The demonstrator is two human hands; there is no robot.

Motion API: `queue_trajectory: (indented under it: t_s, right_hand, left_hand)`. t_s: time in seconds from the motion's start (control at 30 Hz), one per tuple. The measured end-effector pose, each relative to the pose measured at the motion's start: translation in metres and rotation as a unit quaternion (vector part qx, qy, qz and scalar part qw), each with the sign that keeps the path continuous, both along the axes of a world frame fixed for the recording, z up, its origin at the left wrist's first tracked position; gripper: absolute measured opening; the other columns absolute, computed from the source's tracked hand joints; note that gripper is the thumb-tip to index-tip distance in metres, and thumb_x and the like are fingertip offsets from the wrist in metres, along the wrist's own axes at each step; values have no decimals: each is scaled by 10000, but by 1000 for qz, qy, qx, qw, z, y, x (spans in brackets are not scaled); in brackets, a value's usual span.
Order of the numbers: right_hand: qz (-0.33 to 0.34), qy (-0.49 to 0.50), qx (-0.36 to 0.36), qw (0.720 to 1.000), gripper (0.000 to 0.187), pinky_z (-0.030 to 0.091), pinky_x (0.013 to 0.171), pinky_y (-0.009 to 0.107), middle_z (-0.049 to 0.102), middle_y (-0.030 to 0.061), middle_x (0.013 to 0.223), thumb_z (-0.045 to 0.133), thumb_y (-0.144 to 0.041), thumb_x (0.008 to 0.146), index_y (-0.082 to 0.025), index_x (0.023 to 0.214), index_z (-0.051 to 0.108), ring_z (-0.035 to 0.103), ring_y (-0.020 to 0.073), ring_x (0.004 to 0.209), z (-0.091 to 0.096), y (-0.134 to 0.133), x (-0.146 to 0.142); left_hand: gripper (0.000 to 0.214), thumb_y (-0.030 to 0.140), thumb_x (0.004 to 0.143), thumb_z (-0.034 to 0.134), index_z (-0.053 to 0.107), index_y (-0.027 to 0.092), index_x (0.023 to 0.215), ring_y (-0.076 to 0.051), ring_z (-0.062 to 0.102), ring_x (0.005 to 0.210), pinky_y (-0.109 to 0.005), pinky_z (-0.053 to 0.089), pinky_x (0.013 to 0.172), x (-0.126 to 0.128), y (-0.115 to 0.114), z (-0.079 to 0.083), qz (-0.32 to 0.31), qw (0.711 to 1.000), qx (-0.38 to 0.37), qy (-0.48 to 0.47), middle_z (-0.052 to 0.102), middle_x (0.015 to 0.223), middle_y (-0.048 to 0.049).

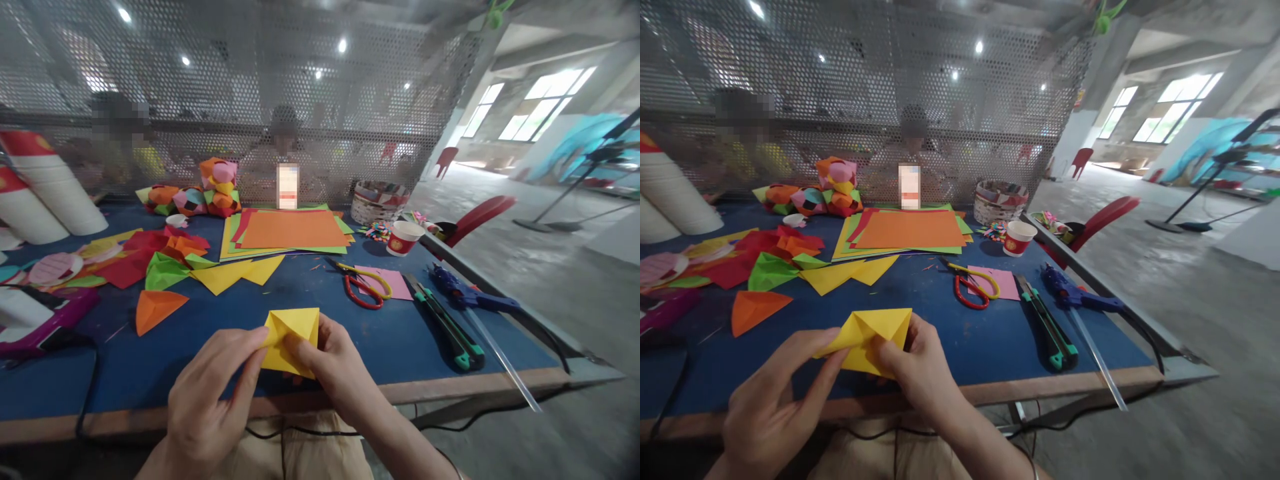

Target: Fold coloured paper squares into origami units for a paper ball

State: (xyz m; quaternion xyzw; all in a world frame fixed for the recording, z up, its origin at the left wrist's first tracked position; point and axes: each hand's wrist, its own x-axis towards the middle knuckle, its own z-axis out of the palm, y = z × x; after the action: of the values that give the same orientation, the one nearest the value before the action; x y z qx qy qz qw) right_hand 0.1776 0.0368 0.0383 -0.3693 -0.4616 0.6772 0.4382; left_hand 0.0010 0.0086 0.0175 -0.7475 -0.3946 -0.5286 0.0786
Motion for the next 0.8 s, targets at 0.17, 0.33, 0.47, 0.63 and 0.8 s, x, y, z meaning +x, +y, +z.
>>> queue_trajectory:
  t_s: [0.17, 0.33, 0.47, 0.63, 0.8]
  right_hand:
    - [-12, -10, -2, 1000, 382, 508, 573, 229, 651, -10, 838, 790, -471, 728, -192, 938, 636, 565, 116, 650, 1, -1, -1]
    - [-5, -33, 16, 999, 358, 483, 544, 213, 660, 14, 878, 739, -426, 764, -179, 1014, 670, 530, 116, 660, 1, -3, 0]
    - [2, -40, 21, 999, 304, 454, 535, 213, 625, -4, 794, 737, -413, 769, -185, 961, 676, 500, 112, 623, -1, -3, 0]
    - [14, -35, 29, 999, 301, 453, 605, 225, 645, -3, 805, 726, -425, 769, -184, 944, 682, 516, 117, 659, -1, -2, 0]
    - [29, -41, 45, 998, 296, 472, 690, 245, 695, 6, 880, 678, -417, 799, -185, 982, 661, 579, 132, 732, 0, 0, 1]
  left_hand:
    - [459, -22, 927, 522, 687, 248, 1259, -129, 685, 959, -220, 555, 885, -7, 5, 11, -38, 992, -9, 123, 696, 1020, -39]
    - [294, 97, 954, 597, 679, 238, 1198, -107, 718, 862, -173, 566, 814, -6, 10, 16, -40, 996, -53, 66, 723, 963, 0]
    - [247, 126, 953, 605, 684, 244, 1155, -122, 745, 850, -186, 586, 799, -6, 9, 16, -21, 997, -55, 54, 749, 975, 2]
    - [201, 137, 965, 589, 689, 226, 1114, -110, 739, 829, -175, 580, 795, -5, 9, 16, -12, 997, -62, 49, 739, 960, -4]
    - [174, 130, 970, 588, 676, 222, 1089, -104, 728, 836, -170, 573, 797, -6, 10, 15, -12, 997, -53, 53, 724, 948, 1]
